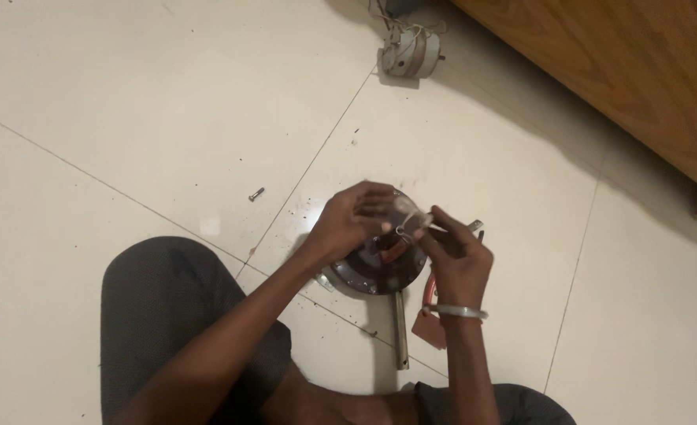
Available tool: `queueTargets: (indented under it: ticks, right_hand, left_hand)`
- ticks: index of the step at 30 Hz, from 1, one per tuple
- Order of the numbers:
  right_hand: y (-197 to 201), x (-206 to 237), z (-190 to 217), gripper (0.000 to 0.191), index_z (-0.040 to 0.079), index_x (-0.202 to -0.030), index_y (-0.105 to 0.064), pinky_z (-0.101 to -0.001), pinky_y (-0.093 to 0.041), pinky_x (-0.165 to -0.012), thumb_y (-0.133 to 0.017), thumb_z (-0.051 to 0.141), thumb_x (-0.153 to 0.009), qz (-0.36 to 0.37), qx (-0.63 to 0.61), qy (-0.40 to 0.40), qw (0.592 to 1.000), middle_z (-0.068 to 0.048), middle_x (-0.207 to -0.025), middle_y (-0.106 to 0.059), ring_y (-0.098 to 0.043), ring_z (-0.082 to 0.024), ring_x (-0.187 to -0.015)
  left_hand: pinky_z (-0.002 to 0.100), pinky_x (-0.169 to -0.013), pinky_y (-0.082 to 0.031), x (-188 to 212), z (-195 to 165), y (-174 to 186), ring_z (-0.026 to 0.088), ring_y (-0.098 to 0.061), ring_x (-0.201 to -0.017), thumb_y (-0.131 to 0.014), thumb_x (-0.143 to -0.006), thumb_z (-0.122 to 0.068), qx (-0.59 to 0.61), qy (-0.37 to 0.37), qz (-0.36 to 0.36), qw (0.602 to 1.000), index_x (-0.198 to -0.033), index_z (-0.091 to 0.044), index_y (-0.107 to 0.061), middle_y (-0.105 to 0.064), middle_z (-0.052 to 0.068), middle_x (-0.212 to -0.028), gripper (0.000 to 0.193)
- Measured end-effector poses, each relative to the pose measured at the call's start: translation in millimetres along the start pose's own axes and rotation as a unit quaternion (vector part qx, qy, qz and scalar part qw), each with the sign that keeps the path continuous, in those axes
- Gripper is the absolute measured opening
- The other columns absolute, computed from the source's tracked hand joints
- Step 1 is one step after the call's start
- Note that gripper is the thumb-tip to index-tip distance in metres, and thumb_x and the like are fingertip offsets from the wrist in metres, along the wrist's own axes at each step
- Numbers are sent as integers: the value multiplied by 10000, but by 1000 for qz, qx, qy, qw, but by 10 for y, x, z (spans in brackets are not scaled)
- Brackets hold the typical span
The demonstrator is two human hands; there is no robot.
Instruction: The person sits on the tiled floor and assembles a round metal base fixture. They pick up small screws and fittings, position a metal tube on the base, and use pliers and a screwdriver to tighten and secure the parts together by hand and with tools.
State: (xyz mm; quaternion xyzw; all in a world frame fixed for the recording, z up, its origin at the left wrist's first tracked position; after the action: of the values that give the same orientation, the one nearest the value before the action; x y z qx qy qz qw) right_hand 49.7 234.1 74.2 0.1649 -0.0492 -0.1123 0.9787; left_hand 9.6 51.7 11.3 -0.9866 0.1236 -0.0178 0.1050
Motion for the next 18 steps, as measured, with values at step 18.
queueTargets:
  ticks: [18]
  right_hand:
    - [-4,919,-1005,341,-126,-1158,-634,-335,-626,-823,-725,-10,-851,-272,-250,-198,908,-236,-1035,-713,-747,-284,-895]
  left_hand:
    - [445,-821,-529,92,203,-43,350,-668,-910,-761,-788,-73,-312,-198,-9,929,-1007,-21,-731,-713,163,-910,226]
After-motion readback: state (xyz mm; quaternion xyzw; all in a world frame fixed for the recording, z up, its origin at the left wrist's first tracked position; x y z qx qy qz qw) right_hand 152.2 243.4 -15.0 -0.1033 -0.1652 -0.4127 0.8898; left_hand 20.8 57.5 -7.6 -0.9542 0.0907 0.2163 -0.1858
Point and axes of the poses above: each hand's wrist, its own x-axis away from the middle knuckle, its own y-axis out of the back of the hand, z = x × y, the point moved 3 cm from there along -x, towards the middle knuckle
